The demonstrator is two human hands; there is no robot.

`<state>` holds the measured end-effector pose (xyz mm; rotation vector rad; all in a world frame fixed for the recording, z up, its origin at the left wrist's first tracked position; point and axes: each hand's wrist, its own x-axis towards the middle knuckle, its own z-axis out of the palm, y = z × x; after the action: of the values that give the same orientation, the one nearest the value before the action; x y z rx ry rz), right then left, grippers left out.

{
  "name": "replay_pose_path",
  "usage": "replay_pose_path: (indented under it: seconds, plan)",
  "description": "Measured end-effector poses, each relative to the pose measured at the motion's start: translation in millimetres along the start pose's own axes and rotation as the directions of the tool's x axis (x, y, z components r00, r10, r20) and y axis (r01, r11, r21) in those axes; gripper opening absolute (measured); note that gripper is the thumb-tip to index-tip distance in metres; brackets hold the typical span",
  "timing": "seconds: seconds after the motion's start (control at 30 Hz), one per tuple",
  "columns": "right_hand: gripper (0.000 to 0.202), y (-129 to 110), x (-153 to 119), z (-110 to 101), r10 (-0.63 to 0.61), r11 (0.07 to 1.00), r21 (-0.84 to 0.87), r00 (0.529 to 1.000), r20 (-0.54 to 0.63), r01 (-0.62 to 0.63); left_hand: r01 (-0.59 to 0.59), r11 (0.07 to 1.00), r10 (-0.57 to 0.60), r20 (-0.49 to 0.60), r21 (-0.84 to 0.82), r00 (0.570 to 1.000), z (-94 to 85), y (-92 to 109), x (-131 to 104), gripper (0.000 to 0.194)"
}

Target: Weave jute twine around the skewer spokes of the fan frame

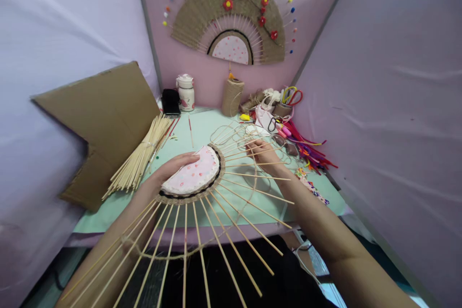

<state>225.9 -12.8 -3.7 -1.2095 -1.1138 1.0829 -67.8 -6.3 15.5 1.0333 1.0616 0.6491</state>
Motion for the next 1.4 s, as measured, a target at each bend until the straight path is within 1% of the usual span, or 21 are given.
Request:
replay_pose_path:
  seconds: [0.13,0.37,0.47,0.67,0.87,0.97,1.07,1.23,1.4]
  plan:
    - [0.040,2,1,0,0.000,1.000,0.009,1.000,-0.016,0.000,0.021,1.000,-0.021,0.000,0.015,1.000,4.5,6,-5,0.027]
    - [0.033,5,-2,5,0.007,1.000,0.004,0.999,-0.049,-0.007,0.025,0.999,-0.025,0.011,0.028,1.000,4.5,3,-4,0.028]
    - [0.029,7,-2,7,0.005,1.000,-0.022,0.998,-0.067,-0.006,0.033,0.999,-0.033,-0.001,0.021,0.999,5.9,5,-6,0.026]
    - [0.027,11,-1,8,-0.015,0.998,-0.067,0.996,-0.092,0.009,0.057,0.998,-0.056,-0.019,0.030,0.998,8.6,8,-9,0.027]
    - [0.024,9,-4,4,-0.026,0.997,-0.081,0.996,-0.081,0.020,0.057,0.998,-0.057,0.004,-0.007,0.998,8.5,7,-8,0.023]
    - [0.024,7,-7,0,-0.035,0.996,-0.082,0.997,-0.072,0.029,0.051,0.998,-0.051,-0.006,-0.024,0.999,8.9,8,-9,0.019]
    - [0.025,5,-9,-3,-0.042,0.997,-0.073,0.997,-0.057,0.038,0.050,0.998,-0.051,-0.003,-0.033,0.999,9.1,8,-9,0.019]
    - [0.028,3,-10,-5,-0.025,0.998,-0.063,0.999,-0.022,0.023,0.045,0.999,-0.044,0.037,-0.024,0.998,6.0,6,-5,0.025]
    - [0.033,5,-8,-13,0.001,0.996,-0.087,0.999,0.043,0.003,0.001,1.000,-0.001,0.016,0.011,1.000,0.8,1,0,0.029]
